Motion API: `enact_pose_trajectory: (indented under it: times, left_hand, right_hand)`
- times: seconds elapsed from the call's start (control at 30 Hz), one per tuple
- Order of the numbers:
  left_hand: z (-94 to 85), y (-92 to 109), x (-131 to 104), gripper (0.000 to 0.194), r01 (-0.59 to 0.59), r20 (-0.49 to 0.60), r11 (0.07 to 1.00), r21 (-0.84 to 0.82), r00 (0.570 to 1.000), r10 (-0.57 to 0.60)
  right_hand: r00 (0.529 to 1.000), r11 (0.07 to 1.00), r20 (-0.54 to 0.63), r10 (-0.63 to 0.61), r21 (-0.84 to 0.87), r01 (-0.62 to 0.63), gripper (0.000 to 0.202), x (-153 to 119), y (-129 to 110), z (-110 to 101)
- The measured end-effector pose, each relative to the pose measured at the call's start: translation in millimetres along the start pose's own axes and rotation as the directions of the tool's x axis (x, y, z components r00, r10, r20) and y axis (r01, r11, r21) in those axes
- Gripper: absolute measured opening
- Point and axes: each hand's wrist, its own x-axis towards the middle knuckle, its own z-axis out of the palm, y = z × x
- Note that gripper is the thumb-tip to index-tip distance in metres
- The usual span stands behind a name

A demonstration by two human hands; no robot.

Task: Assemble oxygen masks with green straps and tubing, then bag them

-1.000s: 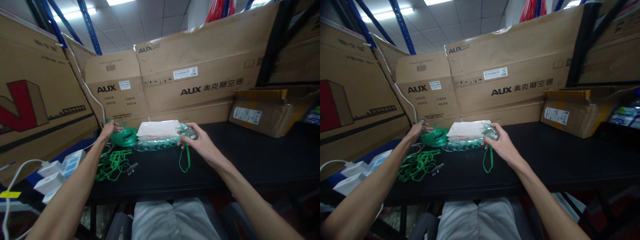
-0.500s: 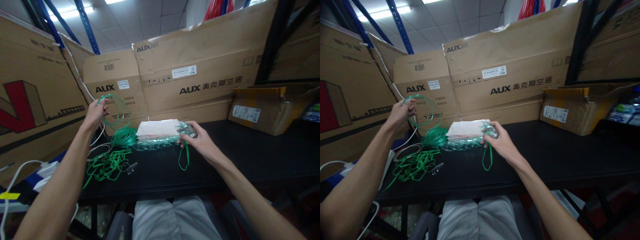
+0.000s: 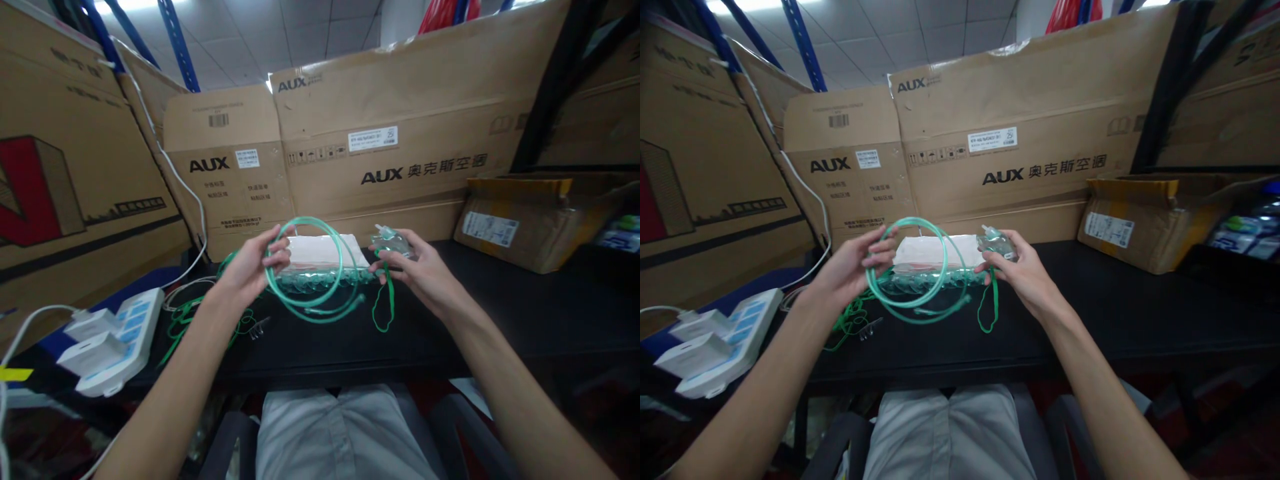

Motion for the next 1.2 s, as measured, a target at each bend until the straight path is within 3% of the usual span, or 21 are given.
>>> enact_pose_trajectory:
  times: [0.07,0.13,0.17,0.23,0.3,0.37,0.43,0.53,0.63,0.7,0.77,0.87,1.0,1.1,1.2]
  left_hand:
    - [-13.3,-29.3,0.2,0.024,0.101,-0.071,0.979,0.176,0.993,-0.090]
    - [-29.0,-52.4,-0.4,0.021,0.088,-0.129,0.870,0.486,0.991,-0.028]
    - [-36.4,-60.7,-1.5,0.023,0.068,-0.159,0.749,0.659,0.986,0.050]
    - [-47.6,-71.1,-5.4,0.028,0.057,-0.150,0.409,0.911,0.969,0.199]
    - [-52.6,-76.0,-11.4,0.031,0.070,-0.090,0.080,0.994,0.955,0.282]
    - [-51.8,-77.9,-18.5,0.032,0.060,-0.016,-0.134,0.989,0.952,0.305]
    - [-47.1,-78.3,-25.8,0.033,0.008,0.073,-0.247,0.969,0.945,0.318]
    - [-37.3,-78.0,-36.4,0.031,-0.178,0.235,-0.244,0.953,0.945,0.226]
    - [-28.9,-80.5,-46.2,0.028,-0.375,0.374,-0.075,0.924,0.927,-0.019]
    - [-25.9,-84.5,-51.0,0.027,-0.422,0.419,0.000,0.906,0.900,-0.121]
    - [-24.8,-88.5,-53.5,0.023,-0.436,0.435,0.032,0.900,0.888,-0.150]
    - [-24.6,-91.0,-53.9,0.010,-0.440,0.444,0.062,0.896,0.882,-0.156]
    - [-25.9,-88.2,-54.3,0.009,-0.411,0.421,0.091,0.907,0.889,-0.179]
    - [-31.2,-83.2,-57.4,0.017,-0.400,0.413,0.105,0.910,0.891,-0.189]
    - [-41.4,-75.3,-62.9,0.021,-0.401,0.405,0.060,0.914,0.896,-0.181]
  right_hand:
    - [1.000,1.000,-0.007,0.010,-0.024,-0.011,0.041,0.9,0.4,-4.4]
    - [1.000,0.998,0.002,0.009,-0.065,-0.009,0.041,0.7,0.4,-7.8]
    - [1.000,0.996,0.014,0.003,-0.090,-0.002,0.040,0.2,0.0,-8.8]
    - [0.999,0.992,0.046,-0.013,-0.128,0.019,0.039,-1.4,-1.5,-9.1]
    - [0.996,0.988,0.087,-0.019,-0.150,0.032,0.040,-3.2,-3.6,-7.9]
    - [0.990,0.980,0.140,0.006,-0.195,0.021,0.042,-5.3,-5.5,-6.7]
    - [0.976,0.957,0.205,0.072,-0.291,-0.009,0.042,-7.7,-6.3,-6.7]
    - [0.913,0.889,0.349,0.211,-0.457,-0.031,0.038,-12.5,-5.0,-7.8]
    - [0.761,0.818,0.536,0.365,-0.575,0.013,0.030,-18.5,-0.7,-5.3]
    - [0.669,0.768,0.612,0.421,-0.633,0.097,0.025,-22.9,2.9,0.4]
    - [0.634,0.717,0.650,0.419,-0.665,0.207,0.026,-27.4,6.7,8.9]
    - [0.635,0.687,0.663,0.397,-0.673,0.274,0.033,-34.3,11.3,23.2]
    - [0.660,0.645,0.567,0.492,-0.747,0.161,0.028,-39.8,13.8,33.0]
    - [0.689,0.549,0.518,0.507,-0.810,0.204,0.028,-37.2,16.0,25.8]
    - [0.744,0.455,0.440,0.504,-0.867,0.204,0.039,-28.9,22.6,7.9]
